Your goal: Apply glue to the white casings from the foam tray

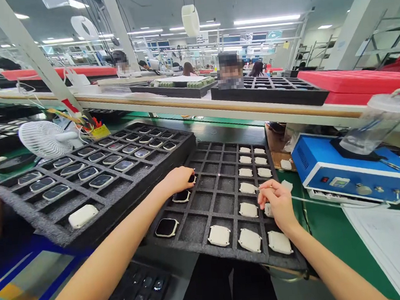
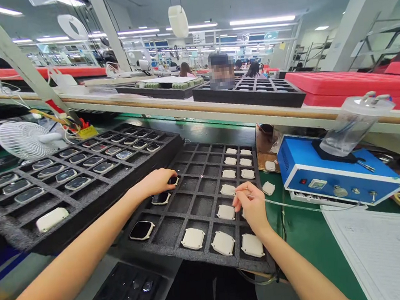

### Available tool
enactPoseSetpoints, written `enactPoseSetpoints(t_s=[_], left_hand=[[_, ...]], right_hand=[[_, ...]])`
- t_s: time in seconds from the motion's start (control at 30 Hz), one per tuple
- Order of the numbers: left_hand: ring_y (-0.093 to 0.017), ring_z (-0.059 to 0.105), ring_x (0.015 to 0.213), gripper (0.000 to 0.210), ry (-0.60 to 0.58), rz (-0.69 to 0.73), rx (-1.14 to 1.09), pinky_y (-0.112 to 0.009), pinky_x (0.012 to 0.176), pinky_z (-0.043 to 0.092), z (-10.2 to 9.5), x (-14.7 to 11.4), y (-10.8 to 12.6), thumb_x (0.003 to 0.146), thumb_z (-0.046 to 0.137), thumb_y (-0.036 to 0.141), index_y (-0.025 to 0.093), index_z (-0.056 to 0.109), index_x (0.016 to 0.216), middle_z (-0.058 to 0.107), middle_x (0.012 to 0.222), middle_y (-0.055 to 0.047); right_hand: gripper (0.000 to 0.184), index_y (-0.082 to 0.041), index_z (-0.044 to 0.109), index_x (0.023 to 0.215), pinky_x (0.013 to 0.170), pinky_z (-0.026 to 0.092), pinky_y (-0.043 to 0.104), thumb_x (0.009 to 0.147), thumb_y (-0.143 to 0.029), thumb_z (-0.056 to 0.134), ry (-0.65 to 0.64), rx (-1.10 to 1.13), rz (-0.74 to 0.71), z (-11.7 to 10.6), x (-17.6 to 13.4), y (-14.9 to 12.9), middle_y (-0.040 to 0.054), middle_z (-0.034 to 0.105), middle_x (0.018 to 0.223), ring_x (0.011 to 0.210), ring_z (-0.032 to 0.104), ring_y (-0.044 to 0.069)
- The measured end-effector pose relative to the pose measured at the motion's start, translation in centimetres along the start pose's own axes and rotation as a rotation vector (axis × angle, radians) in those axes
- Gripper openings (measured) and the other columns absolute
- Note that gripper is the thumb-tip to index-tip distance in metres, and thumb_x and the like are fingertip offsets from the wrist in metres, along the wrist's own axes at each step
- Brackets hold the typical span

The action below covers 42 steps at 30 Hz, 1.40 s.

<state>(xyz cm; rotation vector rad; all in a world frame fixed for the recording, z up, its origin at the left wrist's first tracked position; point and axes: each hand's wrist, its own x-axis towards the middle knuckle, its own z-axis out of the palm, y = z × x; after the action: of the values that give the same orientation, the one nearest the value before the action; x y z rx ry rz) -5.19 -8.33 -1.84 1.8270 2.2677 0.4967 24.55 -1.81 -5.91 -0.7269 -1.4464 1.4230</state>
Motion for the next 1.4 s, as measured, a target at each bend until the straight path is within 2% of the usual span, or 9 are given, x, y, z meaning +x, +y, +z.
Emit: enactPoseSetpoints(t_s=[0.13,0.3,0.43,0.53,0.77,1.0,1.13,1.2,1.4], left_hand=[[-0.031,0.061,0.091,0.025,0.017,0.005,-0.146,-0.040,0.085,0.040,-0.3,0.0,1.1,0.054,0.073,0.029,0.015,0.067,0.074,0.070,0.085,-0.013],[-0.024,0.060,0.099,0.055,0.051,0.144,-0.483,-0.036,0.084,0.046,0.2,-0.7,5.2,0.078,0.052,0.040,0.013,0.046,0.125,0.060,0.116,-0.014],[-0.026,0.054,0.109,0.056,-0.123,0.245,-1.240,-0.038,0.089,0.043,2.8,-0.8,8.7,0.071,0.064,0.030,0.012,0.048,0.122,0.057,0.120,-0.015],[-0.025,0.054,0.109,0.052,-0.230,0.190,-1.500,-0.038,0.093,0.040,4.7,-0.5,9.7,0.066,0.070,0.020,0.014,0.055,0.116,0.058,0.119,-0.014],[-0.022,0.058,0.098,0.042,-0.396,0.106,-1.524,-0.039,0.086,0.047,6.8,-0.6,9.8,0.070,0.068,0.016,0.017,0.056,0.110,0.056,0.119,-0.011],[-0.017,0.064,0.073,0.040,-0.536,-0.089,-1.538,-0.030,0.071,0.051,6.8,-0.6,10.3,0.085,0.048,0.033,0.013,0.050,0.119,0.066,0.083,-0.009],[-0.014,0.064,0.068,0.036,-0.562,-0.213,-1.518,-0.024,0.063,0.051,6.6,-0.9,10.7,0.085,0.046,0.029,0.011,0.053,0.116,0.063,0.102,-0.012],[-0.011,0.061,0.062,0.034,-0.573,-0.233,-1.548,-0.022,0.057,0.050,6.6,-0.9,10.7,0.085,0.046,0.027,0.013,0.054,0.116,0.062,0.104,-0.011],[-0.007,0.047,0.046,0.042,-0.718,-0.302,-1.627,-0.017,0.040,0.035,6.7,-0.7,10.2,0.087,0.038,0.038,0.009,0.058,0.110,0.061,0.072,-0.007]], right_hand=[[0.004,-0.017,0.050,0.069,0.038,0.035,0.019,0.070,-0.019,0.054,0.002,0.015,0.006,0.0,0.0,0.0,-0.0038,0.057,0.046,0.035,0.047,0.009],[0.003,-0.017,0.049,0.068,0.037,0.034,0.019,0.069,-0.018,0.052,-0.044,0.012,0.027,0.2,0.0,0.0,-0.0042,0.056,0.045,0.033,0.046,0.008],[0.002,-0.017,0.049,0.068,0.036,0.034,0.019,0.068,-0.017,0.051,-0.059,0.007,0.026,0.4,0.0,-0.1,-0.0044,0.056,0.044,0.033,0.046,0.008],[0.003,-0.017,0.049,0.067,0.036,0.034,0.018,0.069,-0.016,0.051,-0.067,0.005,0.023,0.4,0.0,-0.3,-0.0046,0.055,0.044,0.033,0.046,0.008],[0.005,-0.018,0.049,0.066,0.039,0.040,0.021,0.070,-0.018,0.053,-0.056,0.032,0.020,0.6,-0.4,-0.7,-0.0033,0.057,0.048,0.036,0.049,0.009],[0.005,-0.018,0.050,0.067,0.039,0.040,0.022,0.070,-0.018,0.053,-0.058,0.011,0.065,0.6,-0.3,-0.8,-0.0030,0.057,0.048,0.036,0.048,0.009],[0.005,-0.017,0.050,0.066,0.038,0.040,0.021,0.070,-0.018,0.052,-0.052,-0.021,0.067,0.6,-0.3,-0.9,-0.0030,0.057,0.047,0.035,0.048,0.009],[0.004,-0.017,0.050,0.066,0.038,0.040,0.021,0.070,-0.018,0.052,-0.051,-0.028,0.064,0.5,-0.2,-0.9,-0.0029,0.058,0.048,0.035,0.049,0.009],[0.004,-0.018,0.051,0.068,0.038,0.040,0.021,0.071,-0.016,0.052,-0.062,-0.019,0.063,0.5,-0.1,-0.7,-0.0035,0.058,0.048,0.035,0.049,0.009]])
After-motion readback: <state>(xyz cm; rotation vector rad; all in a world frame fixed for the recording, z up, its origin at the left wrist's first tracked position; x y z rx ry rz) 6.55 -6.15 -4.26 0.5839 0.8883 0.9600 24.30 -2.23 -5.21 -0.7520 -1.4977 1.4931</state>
